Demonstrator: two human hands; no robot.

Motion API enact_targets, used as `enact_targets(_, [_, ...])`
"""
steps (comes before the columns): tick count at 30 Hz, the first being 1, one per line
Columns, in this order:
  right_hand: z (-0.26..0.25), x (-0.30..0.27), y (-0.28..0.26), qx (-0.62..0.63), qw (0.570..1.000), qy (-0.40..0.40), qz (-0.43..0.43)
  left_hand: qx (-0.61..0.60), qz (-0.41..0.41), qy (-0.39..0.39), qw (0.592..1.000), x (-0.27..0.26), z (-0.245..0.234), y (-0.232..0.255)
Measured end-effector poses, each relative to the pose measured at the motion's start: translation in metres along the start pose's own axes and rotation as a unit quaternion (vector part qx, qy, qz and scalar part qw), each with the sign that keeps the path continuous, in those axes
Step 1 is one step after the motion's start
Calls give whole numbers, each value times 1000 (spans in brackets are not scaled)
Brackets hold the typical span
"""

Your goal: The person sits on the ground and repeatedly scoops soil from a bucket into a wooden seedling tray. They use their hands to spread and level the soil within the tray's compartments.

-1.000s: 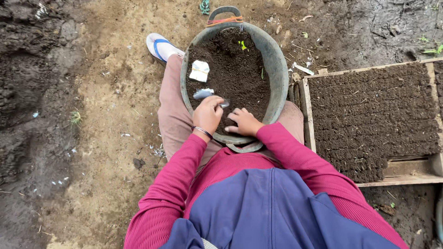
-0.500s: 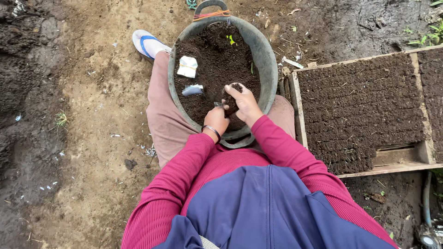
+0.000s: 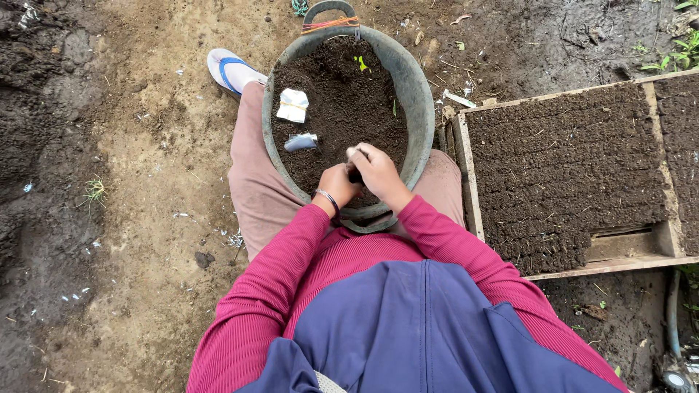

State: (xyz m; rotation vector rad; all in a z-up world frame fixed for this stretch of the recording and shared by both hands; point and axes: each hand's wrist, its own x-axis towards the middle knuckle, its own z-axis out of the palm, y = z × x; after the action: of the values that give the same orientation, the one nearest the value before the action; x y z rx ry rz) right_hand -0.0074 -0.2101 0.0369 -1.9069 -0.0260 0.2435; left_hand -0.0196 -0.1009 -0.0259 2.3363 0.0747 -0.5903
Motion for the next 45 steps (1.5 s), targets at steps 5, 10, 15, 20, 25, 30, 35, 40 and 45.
enact_targets(5, [-31, -11, -36, -199, 968, -143, -59, 13, 49, 2, 999, -3, -12, -9])
enact_targets(10, [-16, -3, 30, -327, 917, -215, -82, 16, 59, -9, 998, 8, 2, -24])
enact_targets(15, [5, -2, 82, -325, 916, -218, -89, -21, -9, 97, 995, 6, -10, -48])
enact_targets(20, [4, -14, 73, -411, 876, -231, -104, 193, 102, 63, 974, 51, 10, -43])
enact_targets(25, [-50, -16, 52, -475, 861, -174, -63, 416, 121, -68, 899, 48, 36, -33])
enact_targets(30, [-173, -41, 23, -377, 923, 20, -72, 395, 103, -64, 911, 32, 21, -18])
enact_targets(35, [-330, -115, 123, -442, 864, 176, 163, 358, 106, -58, 926, 22, -3, -9])
enact_targets(40, [-473, -227, 270, -515, 731, 288, 344, 295, 93, -32, 950, 20, -5, -16])
enact_targets(45, [-478, -272, 335, -522, 685, 291, 417, 268, 55, 26, 961, 36, 8, -63])
